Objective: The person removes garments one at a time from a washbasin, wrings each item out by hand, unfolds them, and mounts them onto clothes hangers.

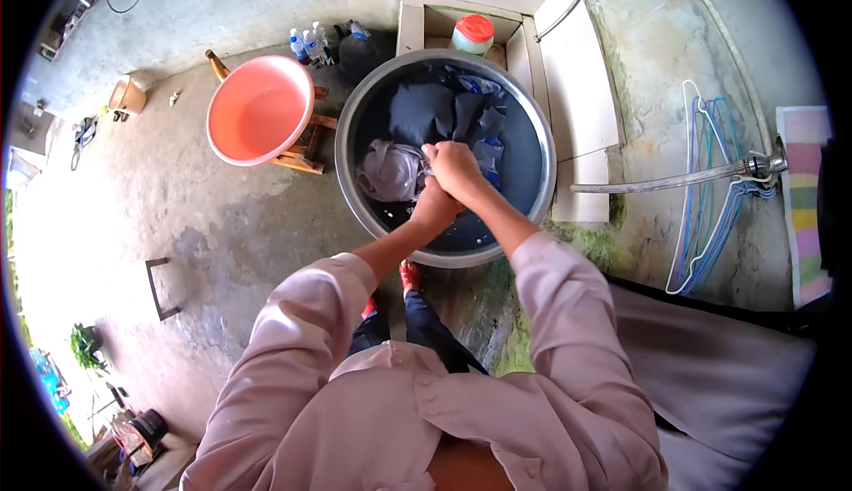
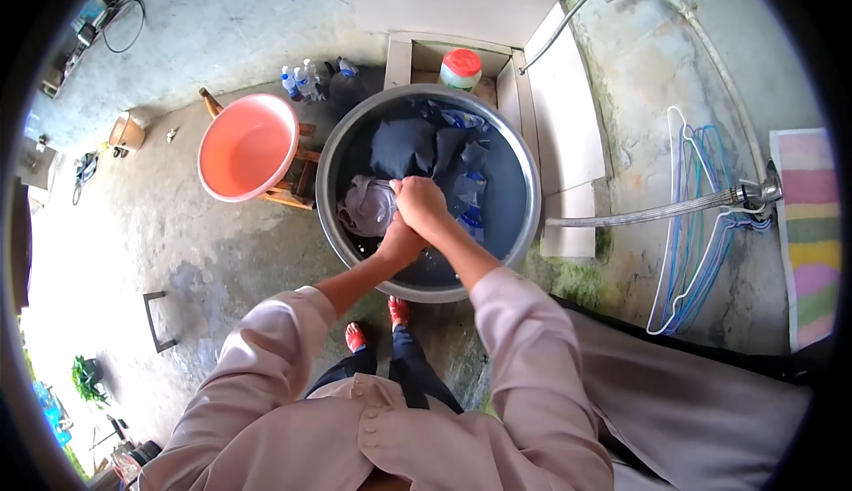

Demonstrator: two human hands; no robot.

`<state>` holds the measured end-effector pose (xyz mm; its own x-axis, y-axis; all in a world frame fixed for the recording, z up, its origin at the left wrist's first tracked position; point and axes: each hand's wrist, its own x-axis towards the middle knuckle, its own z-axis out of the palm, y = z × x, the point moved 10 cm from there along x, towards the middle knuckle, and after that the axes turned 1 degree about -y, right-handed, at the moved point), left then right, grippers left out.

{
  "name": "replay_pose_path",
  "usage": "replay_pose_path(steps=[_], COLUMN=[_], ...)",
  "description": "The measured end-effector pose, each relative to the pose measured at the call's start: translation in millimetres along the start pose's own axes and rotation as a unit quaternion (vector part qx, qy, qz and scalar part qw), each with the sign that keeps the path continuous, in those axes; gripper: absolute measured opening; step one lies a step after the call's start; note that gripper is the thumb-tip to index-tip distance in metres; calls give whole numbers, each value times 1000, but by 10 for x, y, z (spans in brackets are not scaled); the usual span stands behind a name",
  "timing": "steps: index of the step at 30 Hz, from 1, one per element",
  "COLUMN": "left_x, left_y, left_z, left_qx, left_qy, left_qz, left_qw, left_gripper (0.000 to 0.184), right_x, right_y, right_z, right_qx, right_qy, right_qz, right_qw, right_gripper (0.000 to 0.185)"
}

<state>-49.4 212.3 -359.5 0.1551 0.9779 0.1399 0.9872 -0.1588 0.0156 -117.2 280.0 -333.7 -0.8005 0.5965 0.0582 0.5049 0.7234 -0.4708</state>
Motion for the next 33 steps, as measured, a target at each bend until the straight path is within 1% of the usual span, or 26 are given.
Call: replay_pose_path(steps=[1,2,4,5,6,7,8,9,10,12,13,14,15,16,18,20,22,23,24,25,26,28,29,30,31,33], left_x=[-10,-72,-112,-179,-424,-580,-652,-637,-585,-542,-548,-551,-546,-520,-431,-361,-328,-322,-326,-328,-344,-411,-483,-575,-683,-787], left_y=[-94,-148,-71,-127,-122,24,250,369,450,530,537,597,668,737,789,758,711,676,638,625,614,525,460,406,354,250], left_z=[311,585,510,674,778,691,525,317,113,-331,-556,-749,-947,-1147,-1507,-1772,-1957,-2064,-2178,-2249,-2268,-2302,-2229,-2160,-1855,-1870], left_qx=[-48,-97,2,-340,-572,-753,-866,-895,-930,-969,-973,-970,-970,-968,-966,-958,-953,-949,-945,-949,-953,-961,-974,-983,-994,-990], left_qy=[-12,-25,107,-51,-154,-152,-136,-121,-122,-117,-109,-109,-112,-115,-100,-79,-73,-70,-67,-62,-60,-49,-35,-24,-5,-30], left_qz=[-80,-157,-126,-185,-332,-397,-426,-406,-341,-202,-182,-162,-125,-86,-10,41,81,102,122,113,129,161,102,42,-76,-137], left_qw=[996,982,986,920,734,502,225,138,65,-84,-96,-147,-177,-205,-236,-272,-283,-291,-297,-288,-269,-220,-200,-175,-80,-18], left_gripper=[24,31,36,32,31,30,30,34,36,40,46,47,47,48,52,54,55,55,55,51,52,53,51,49,42,19], right_x=[-33,-54,-90,-128,-187,-244,-284,-239,-242,-309,-417,-559,-629,-678,-686,-657,-647,-735,-764,-756,-741,-619,-536,-514,-506,-548], right_y=[-41,-5,5,63,93,127,170,49,-69,-478,-645,-782,-824,-864,-1004,-1154,-1228,-1301,-1360,-1401,-1431,-1471,-1360,-1390,-1445,-1596], right_z=[62,117,180,253,306,350,385,427,238,-198,-299,-390,-425,-589,-925,-1211,-1504,-1625,-1645,-1610,-1578,-1539,-1317,-1194,-1150,-1081], right_qx=[11,-18,-24,5,51,96,140,299,390,474,529,574,609,644,752,799,855,861,871,885,897,918,950,953,951,928], right_qy=[-73,-38,-14,-76,-115,-152,-187,-226,-177,-190,-306,-417,-464,-465,-391,-282,-149,-131,-136,-150,-162,-198,-155,-159,-160,-171], right_qz=[45,66,80,122,152,179,205,153,55,-103,-107,-107,-106,-177,-311,-381,-408,-440,-441,-420,-395,-317,-140,-56,-2,63], right_qw=[996,997,996,990,980,967,950,915,902,854,784,696,634,581,430,370,284,219,167,135,116,133,231,253,264,326], right_gripper=[48,50,54,56,55,55,57,58,47,49,43,37,46,53,61,59,57,54,47,40,33,21,17,16,15,16])
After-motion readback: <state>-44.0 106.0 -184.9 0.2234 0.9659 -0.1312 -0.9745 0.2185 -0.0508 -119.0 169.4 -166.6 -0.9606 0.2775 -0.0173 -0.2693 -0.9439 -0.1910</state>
